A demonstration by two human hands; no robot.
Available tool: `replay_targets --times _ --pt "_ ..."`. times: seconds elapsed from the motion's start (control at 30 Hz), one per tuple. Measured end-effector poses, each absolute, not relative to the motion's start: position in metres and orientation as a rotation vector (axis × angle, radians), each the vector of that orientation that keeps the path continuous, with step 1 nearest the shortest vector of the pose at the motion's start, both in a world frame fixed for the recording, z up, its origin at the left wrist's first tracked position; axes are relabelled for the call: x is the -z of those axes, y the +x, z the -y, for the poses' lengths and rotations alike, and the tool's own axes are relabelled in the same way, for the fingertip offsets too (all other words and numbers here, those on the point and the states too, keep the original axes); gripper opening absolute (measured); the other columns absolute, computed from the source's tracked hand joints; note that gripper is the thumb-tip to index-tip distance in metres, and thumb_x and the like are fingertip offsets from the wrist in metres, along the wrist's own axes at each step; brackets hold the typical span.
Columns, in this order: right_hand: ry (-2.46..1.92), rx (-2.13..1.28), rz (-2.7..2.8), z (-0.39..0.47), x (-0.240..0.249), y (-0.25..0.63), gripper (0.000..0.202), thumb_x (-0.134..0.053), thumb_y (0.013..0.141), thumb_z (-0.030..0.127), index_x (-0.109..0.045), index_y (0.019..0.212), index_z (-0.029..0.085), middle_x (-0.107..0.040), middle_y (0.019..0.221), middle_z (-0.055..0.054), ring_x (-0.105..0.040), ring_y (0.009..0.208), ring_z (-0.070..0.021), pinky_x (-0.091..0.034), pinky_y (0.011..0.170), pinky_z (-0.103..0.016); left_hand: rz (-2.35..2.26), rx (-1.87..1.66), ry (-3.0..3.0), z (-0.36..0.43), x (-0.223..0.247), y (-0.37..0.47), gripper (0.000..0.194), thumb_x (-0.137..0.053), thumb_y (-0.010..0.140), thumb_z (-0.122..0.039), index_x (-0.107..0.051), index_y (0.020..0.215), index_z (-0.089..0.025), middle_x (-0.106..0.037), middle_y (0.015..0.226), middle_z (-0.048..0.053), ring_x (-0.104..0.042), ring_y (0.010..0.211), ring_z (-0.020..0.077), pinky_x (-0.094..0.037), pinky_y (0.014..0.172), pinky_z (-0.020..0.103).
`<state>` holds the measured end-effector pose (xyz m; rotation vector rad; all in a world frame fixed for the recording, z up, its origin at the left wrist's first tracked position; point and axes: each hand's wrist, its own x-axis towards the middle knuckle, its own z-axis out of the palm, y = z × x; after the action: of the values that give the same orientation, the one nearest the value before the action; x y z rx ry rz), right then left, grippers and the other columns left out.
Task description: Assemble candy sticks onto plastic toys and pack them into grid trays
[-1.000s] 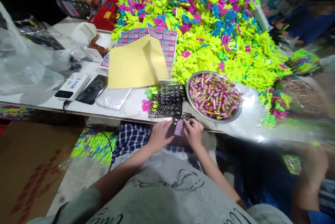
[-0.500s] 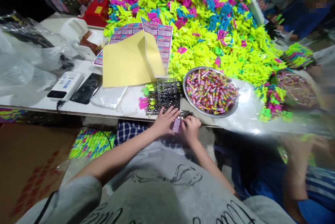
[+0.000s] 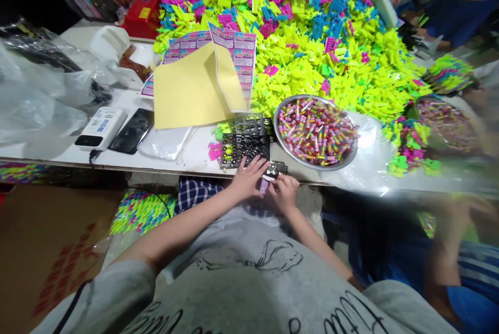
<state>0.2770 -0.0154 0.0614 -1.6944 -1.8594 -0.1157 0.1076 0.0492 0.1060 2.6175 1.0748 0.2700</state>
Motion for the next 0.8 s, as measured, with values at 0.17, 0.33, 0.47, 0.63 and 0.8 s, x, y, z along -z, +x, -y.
replay_targets --times 0.17,0.33,0.47,0.63,0.8 --pt "-1.648 0.115 1.890 0.031 -0.055 0.278 0.014 -0.058 0.075 0.028 -0.062 0.065 0.019 -0.060 0.079 -0.003 -0.050 0.082 -0.0159 -0.030 0.080 -0.031 -1.078 -0.233 2.614 -0.051 -0.107 0.108 0.104 -0.067 0.057 -0.055 -0.012 0.139 -0.021 -0.027 0.143 0.010 -0.012 0.134 0.0300 0.011 0.105 0.050" --pt "-1.616 0.124 1.892 0.046 -0.051 0.279 0.014 -0.058 0.075 0.028 -0.063 0.064 0.020 -0.060 0.074 -0.001 -0.051 0.079 -0.0146 -0.030 0.078 -0.030 -1.044 -0.244 2.638 -0.053 -0.106 0.109 0.112 -0.068 0.051 -0.059 -0.012 0.139 -0.018 -0.027 0.143 0.012 -0.012 0.134 0.0311 0.015 0.104 0.050" --pt "-1.588 0.123 1.902 0.060 -0.053 0.277 0.016 -0.059 0.074 0.029 -0.063 0.062 0.020 -0.060 0.073 -0.001 -0.051 0.075 -0.0134 -0.030 0.077 -0.029 -1.020 -0.245 2.667 -0.056 -0.105 0.110 0.113 -0.068 0.051 -0.058 -0.013 0.139 -0.015 -0.027 0.143 0.012 -0.012 0.134 0.0300 0.018 0.103 0.049" --pt "-1.572 0.127 1.904 0.079 -0.059 0.277 0.017 -0.057 0.075 0.026 -0.062 0.061 0.019 -0.060 0.072 -0.002 -0.050 0.074 -0.0137 -0.028 0.075 -0.029 -0.982 -0.231 2.697 -0.058 -0.105 0.108 0.112 -0.067 0.051 -0.060 -0.015 0.138 -0.014 -0.029 0.141 0.014 -0.013 0.133 0.0320 0.017 0.103 0.050" --pt "-1.547 0.087 1.937 0.094 -0.062 0.279 0.015 -0.057 0.076 0.027 -0.064 0.064 0.021 -0.060 0.072 -0.001 -0.051 0.075 -0.0129 -0.028 0.075 -0.028 -0.973 -0.208 2.714 -0.059 -0.105 0.108 0.112 -0.066 0.051 -0.061 -0.015 0.138 -0.012 -0.030 0.141 0.016 -0.015 0.132 0.0325 0.015 0.104 0.050"
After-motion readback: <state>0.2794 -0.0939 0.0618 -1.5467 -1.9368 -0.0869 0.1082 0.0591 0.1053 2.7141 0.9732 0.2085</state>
